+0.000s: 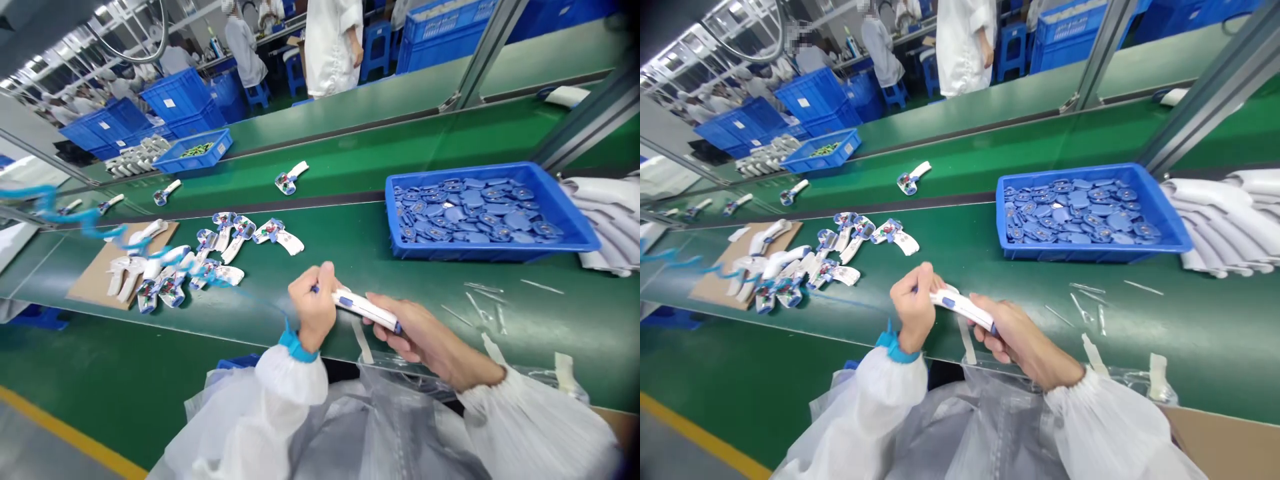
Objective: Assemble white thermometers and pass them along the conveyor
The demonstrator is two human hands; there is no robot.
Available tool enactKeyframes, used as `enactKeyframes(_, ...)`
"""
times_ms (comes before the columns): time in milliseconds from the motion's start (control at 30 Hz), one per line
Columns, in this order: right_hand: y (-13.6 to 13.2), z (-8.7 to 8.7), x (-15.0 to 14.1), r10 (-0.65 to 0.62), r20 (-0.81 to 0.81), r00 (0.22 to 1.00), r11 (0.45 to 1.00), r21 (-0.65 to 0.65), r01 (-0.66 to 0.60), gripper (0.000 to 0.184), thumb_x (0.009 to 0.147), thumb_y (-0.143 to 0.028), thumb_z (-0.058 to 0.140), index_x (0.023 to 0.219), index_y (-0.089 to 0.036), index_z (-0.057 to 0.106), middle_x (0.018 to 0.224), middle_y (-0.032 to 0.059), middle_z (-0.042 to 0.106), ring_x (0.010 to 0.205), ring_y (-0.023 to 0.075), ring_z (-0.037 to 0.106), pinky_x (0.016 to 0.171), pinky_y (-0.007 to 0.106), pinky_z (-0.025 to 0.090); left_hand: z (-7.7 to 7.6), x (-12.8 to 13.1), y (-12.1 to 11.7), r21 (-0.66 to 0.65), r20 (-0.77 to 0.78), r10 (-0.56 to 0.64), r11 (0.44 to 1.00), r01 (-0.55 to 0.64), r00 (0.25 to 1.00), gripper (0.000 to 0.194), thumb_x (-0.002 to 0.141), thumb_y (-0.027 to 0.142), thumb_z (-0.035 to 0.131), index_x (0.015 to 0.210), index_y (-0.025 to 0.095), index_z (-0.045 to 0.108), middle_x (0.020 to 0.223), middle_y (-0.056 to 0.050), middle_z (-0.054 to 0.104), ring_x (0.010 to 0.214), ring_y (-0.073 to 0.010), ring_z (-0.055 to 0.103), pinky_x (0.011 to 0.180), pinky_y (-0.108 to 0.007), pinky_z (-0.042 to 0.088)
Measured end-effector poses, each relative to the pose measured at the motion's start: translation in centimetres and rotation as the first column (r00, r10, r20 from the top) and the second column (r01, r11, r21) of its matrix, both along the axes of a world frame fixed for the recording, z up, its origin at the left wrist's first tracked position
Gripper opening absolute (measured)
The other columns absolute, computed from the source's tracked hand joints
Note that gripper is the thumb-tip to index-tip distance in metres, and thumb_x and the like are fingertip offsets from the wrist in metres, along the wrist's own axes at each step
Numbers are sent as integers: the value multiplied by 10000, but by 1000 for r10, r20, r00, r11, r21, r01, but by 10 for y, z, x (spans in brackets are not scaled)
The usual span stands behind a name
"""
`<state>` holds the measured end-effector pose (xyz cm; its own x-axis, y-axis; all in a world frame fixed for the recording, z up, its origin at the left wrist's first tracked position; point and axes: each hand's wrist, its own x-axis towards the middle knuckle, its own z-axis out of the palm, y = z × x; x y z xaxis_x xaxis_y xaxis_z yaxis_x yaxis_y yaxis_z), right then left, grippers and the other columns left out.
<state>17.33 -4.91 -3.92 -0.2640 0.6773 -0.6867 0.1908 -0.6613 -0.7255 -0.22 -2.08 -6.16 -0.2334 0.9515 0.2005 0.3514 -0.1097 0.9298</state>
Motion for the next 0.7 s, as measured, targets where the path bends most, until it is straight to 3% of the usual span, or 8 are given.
enactKeyframes(67,-2,-6,-7,70,137,988,962,253,-103,437,935,-619,505,898,-214,666,728,53,683,462,143,489,456,287,346,-9,9,8,2,-38,134,991,-134,990,585,1041,560,443,556,235,399,566,-6,508,574,-145,502,633,-318,451)
enactKeyframes(133,-7,-15,-16,87,393,916,802,517,-298,381,979,-536,472,929,-213,667,715,65,687,500,171,544,495,295,311,-15,17,21,11,-166,160,987,-160,973,583,1023,516,490,531,231,365,552,4,463,566,-134,438,620,-312,404)
enactKeyframes(233,-14,-27,-24,3,662,750,612,591,-525,420,1043,-452,373,904,-191,671,654,97,682,465,196,559,511,314,215,-16,24,35,-8,-298,133,990,-142,945,580,1016,421,464,507,223,270,518,16,354,535,-125,331,585,-311,332)
enactKeyframes(333,-11,-27,-19,-19,691,723,574,599,-558,416,1062,-436,387,921,-203,701,641,90,697,484,211,615,511,313,224,-11,16,37,-2,-372,22,1000,-24,928,552,999,407,471,514,216,290,543,7,407,549,-127,357,602,-302,327)
enactKeyframes(400,1,-18,-9,-11,630,776,571,641,-513,397,1050,-474,432,931,-234,725,625,56,700,485,202,624,502,308,286,-5,-1,40,-107,-459,-163,986,128,873,511,953,449,564,525,209,424,592,-8,531,595,-135,461,645,-286,364)
enactKeyframes(467,22,-2,5,-32,544,838,593,685,-422,373,1006,-543,511,1078,-257,739,729,39,759,493,190,629,513,313,396,7,-26,54,-262,-526,-275,953,155,805,441,904,468,641,557,209,560,625,-24,621,643,-158,552,674,-281,392)
enactKeyframes(567,60,31,26,-156,469,870,584,754,-302,539,920,-629,590,1309,-264,669,955,57,808,510,195,639,559,364,509,38,-73,109,-321,-590,-143,945,-68,795,460,948,448,587,560,203,623,604,-63,650,689,-215,625,687,-304,410)
enactKeyframes(700,88,57,48,-333,423,842,493,840,-227,448,898,-642,621,1213,-337,715,918,49,795,560,248,668,526,400,502,87,-108,213,-305,-629,41,905,-295,776,508,1027,483,486,713,146,701,781,-186,734,955,-325,701,831,-347,461)
